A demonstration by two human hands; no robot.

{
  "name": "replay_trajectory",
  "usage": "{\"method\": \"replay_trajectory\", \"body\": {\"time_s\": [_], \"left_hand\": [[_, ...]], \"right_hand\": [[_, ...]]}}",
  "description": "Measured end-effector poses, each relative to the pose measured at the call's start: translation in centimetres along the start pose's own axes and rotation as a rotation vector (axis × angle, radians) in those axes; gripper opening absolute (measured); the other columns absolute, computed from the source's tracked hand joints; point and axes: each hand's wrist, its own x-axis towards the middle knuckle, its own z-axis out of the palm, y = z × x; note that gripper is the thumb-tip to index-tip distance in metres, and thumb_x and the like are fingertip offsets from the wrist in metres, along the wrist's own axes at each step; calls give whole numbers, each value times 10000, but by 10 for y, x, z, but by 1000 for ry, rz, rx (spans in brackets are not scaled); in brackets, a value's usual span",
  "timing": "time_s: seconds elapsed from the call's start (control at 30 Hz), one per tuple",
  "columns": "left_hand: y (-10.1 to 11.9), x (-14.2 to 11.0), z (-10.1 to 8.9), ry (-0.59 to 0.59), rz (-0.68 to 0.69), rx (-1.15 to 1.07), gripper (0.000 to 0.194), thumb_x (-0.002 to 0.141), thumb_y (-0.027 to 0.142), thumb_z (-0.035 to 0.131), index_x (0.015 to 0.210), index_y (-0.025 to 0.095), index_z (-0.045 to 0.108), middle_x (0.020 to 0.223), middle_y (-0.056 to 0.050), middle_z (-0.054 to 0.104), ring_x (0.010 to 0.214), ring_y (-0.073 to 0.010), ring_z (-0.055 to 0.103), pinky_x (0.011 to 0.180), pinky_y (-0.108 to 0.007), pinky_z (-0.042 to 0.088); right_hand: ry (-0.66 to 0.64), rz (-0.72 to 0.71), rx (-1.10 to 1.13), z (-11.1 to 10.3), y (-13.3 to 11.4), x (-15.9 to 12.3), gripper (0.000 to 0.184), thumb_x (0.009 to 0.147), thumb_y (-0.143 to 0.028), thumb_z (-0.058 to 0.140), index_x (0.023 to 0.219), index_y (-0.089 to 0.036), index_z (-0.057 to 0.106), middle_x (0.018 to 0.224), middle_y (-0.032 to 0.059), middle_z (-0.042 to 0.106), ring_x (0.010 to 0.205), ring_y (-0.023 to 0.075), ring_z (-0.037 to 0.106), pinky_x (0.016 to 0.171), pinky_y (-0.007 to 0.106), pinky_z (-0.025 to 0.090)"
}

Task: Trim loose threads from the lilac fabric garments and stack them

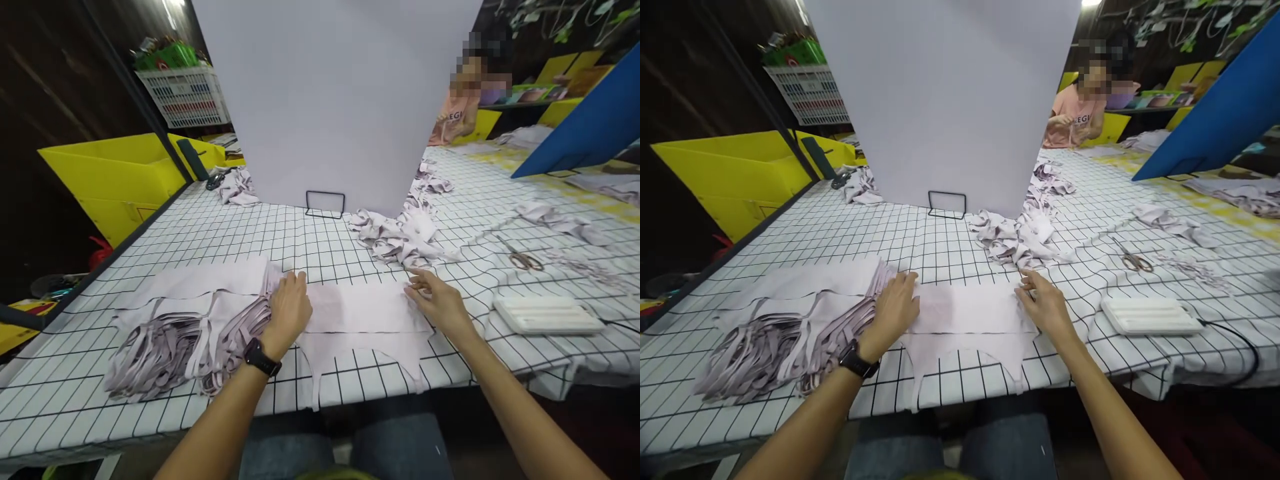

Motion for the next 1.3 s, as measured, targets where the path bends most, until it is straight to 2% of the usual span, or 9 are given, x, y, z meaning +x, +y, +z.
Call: {"method": "replay_trajectory", "body": {"time_s": [0.1, 0.2, 0.33, 0.47, 0.6, 0.87, 1.13, 1.2, 1.3], "left_hand": [[22, -17, 6, 31, 216, 32, 339, 908, 83, 480, 1221, 156, 586, 1315, -183, 591, 1192, -343, 554, 936, -500, 510], [49, -30, 22, -52, 572, -105, 301, 971, 132, 452, 1238, 170, 587, 1326, -155, 604, 1251, -298, 542, 1055, -485, 489], [84, -41, 51, -198, 815, -187, 350, 1006, 249, 501, 1339, 151, 549, 1473, -184, 518, 1407, -304, 456, 1197, -494, 370], [99, -53, 73, -290, 834, -138, 559, 1029, 479, 465, 1485, 159, 421, 1577, -197, 410, 1498, -321, 344, 1232, -541, 289], [96, -60, 85, -250, 839, -66, 607, 1045, 543, 371, 1514, 157, 400, 1619, -182, 351, 1531, -301, 277, 1261, -513, 222], [95, -59, 88, -217, 842, -31, 617, 1053, 543, 333, 1517, 144, 410, 1626, -177, 340, 1534, -288, 273, 1263, -500, 218], [95, -58, 88, -226, 841, -27, 615, 1049, 533, 363, 1517, 137, 419, 1624, -177, 346, 1530, -294, 283, 1268, -494, 205], [95, -57, 88, -223, 839, -24, 613, 1049, 532, 365, 1516, 138, 417, 1622, -180, 348, 1529, -295, 285, 1264, -501, 211], [95, -56, 87, -219, 845, -21, 606, 1050, 528, 360, 1516, 144, 415, 1618, -174, 360, 1526, -292, 293, 1263, -500, 214]], "right_hand": [[66, 37, 8, -14, -2, -55, 343, 847, -515, 607, 1040, -243, 688, 989, 83, 763, 927, 295, 716, 849, 417, 549], [193, 223, 60, -21, 9, -124, 369, 893, -589, 591, 772, -251, 676, 703, 54, 712, 756, 283, 710, 730, 370, 557], [47, 398, 237, -3, 32, -183, 492, 836, -692, 601, 786, -220, 729, 760, 97, 759, 756, 299, 727, 710, 368, 588], [-47, 331, 349, 24, 42, -186, 590, 764, -753, 628, 911, -189, 728, 913, 120, 751, 878, 294, 700, 807, 368, 564], [-94, 279, 367, 28, 34, -181, 536, 769, -738, 642, 755, -205, 692, 801, 73, 687, 801, 247, 627, 795, 348, 515], [-306, 315, 514, 3, 15, -213, 464, 921, -634, 548, 764, -207, 642, 664, 19, 650, 703, 200, 621, 735, 301, 495], [-369, 421, 331, -39, 13, -265, 497, 917, -631, 561, 710, -205, 711, 762, 56, 711, 800, 227, 643, 822, 300, 490], [-393, 482, 363, -49, 12, -277, 468, 911, -625, 582, 794, -205, 752, 790, 60, 725, 822, 238, 664, 831, 308, 509], [-383, 602, 462, -57, 8, -290, 531, 898, -651, 590, 1122, -196, 746, 743, 50, 724, 757, 238, 689, 781, 330, 549]]}}
